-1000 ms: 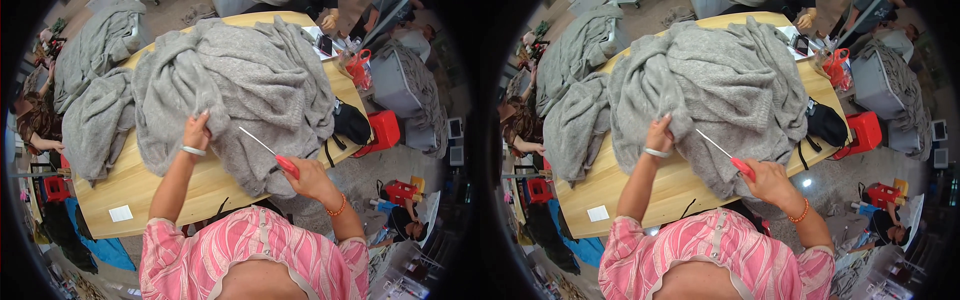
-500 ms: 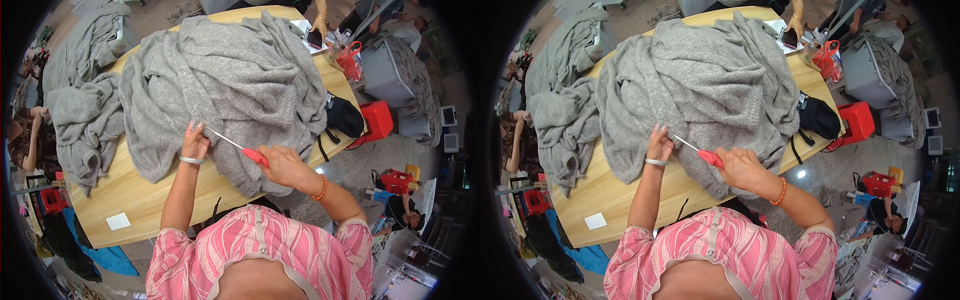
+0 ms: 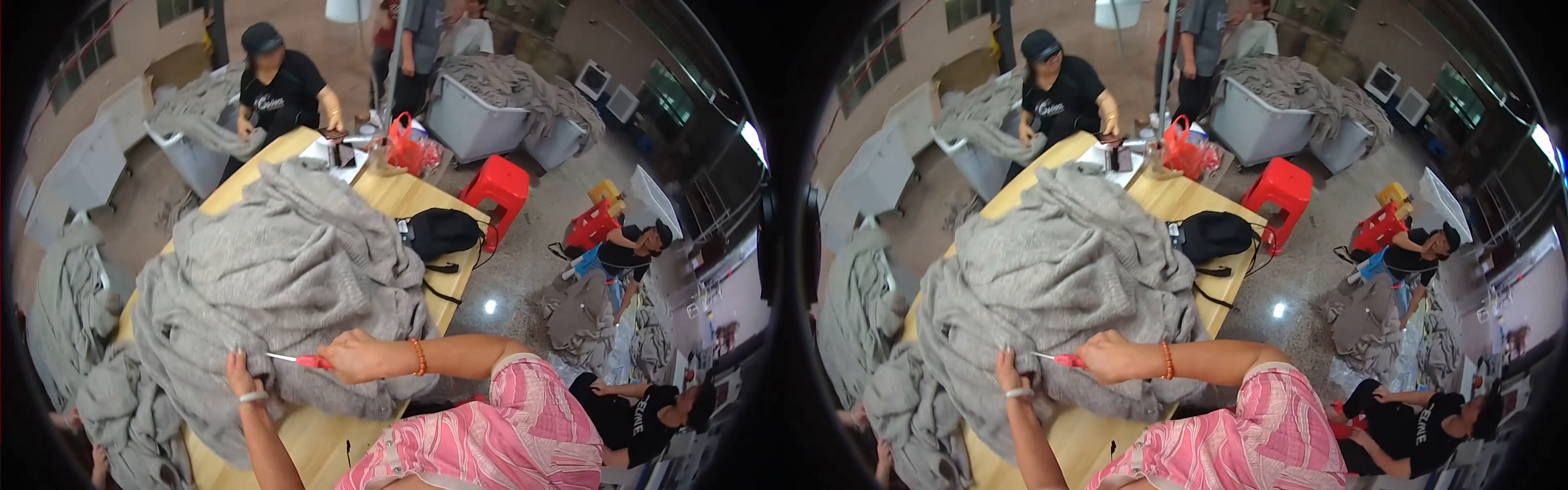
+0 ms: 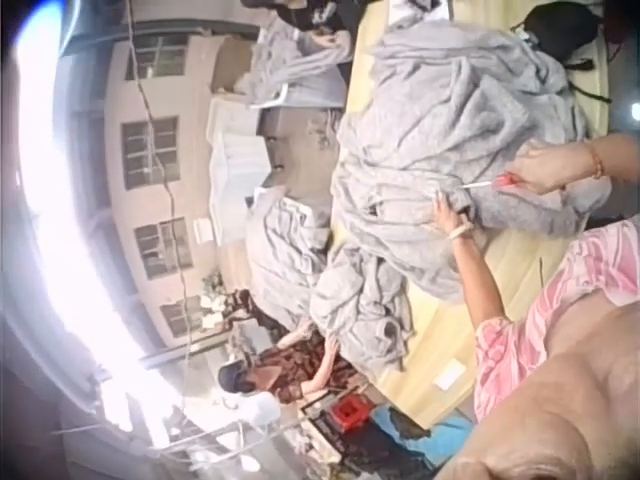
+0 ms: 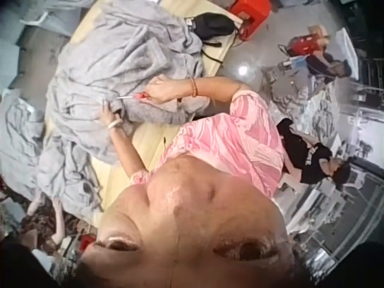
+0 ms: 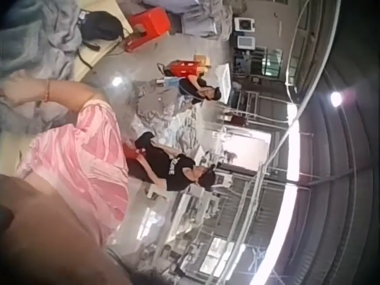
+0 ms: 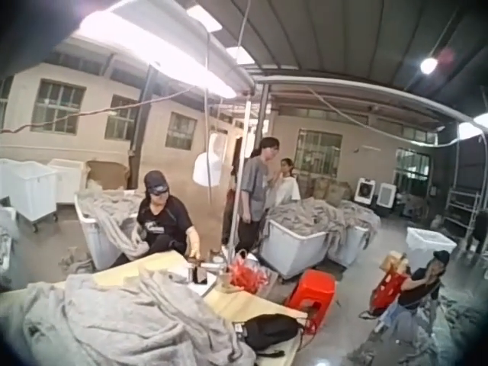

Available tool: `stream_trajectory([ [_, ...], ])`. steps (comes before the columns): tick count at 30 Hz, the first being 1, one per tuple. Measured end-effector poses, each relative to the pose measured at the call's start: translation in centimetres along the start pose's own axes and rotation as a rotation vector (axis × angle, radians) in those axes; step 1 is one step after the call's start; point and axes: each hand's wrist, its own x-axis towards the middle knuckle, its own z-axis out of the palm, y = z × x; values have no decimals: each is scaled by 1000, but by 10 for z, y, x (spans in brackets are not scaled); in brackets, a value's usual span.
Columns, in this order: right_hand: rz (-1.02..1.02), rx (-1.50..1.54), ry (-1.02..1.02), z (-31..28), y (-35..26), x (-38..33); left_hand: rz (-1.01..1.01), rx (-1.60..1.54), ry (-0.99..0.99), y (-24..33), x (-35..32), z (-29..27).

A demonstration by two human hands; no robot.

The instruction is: Trimming excess threads from knitted sweaters using scissors on a factory floor.

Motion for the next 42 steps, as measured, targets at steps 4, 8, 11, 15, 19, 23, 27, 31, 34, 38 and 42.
stream_trajectory([
  [4,70,-72,-118,-6,-1,0,29,-6,-97,-6,-1,0],
  [8,32,-22,-127,-11,1,0,33,-25,-105,-8,3,-15],
  [11,0,53,-112,-4,0,5,9,74,-145,3,5,-36],
  [15,25,70,-22,-11,5,-2,-9,75,-98,31,28,-35],
  [19,22,21,-48,-19,5,6,-57,-68,-89,67,35,-4],
  [23,26,-26,-71,-20,-6,21,-90,-5,-116,61,39,-4],
  [27,-1,-131,-126,-20,-13,30,0,21,-46,33,46,-6],
  [31,-5,-106,-168,-30,-11,31,21,32,-17,30,47,-14],
  [34,-32,-6,-100,-31,-4,33,-18,98,-10,59,51,-2],
  [38,-46,24,-41,-29,-8,38,-33,141,161,80,93,-1],
  [42,23,18,-76,-33,-8,54,-86,228,-13,79,121,3],
])
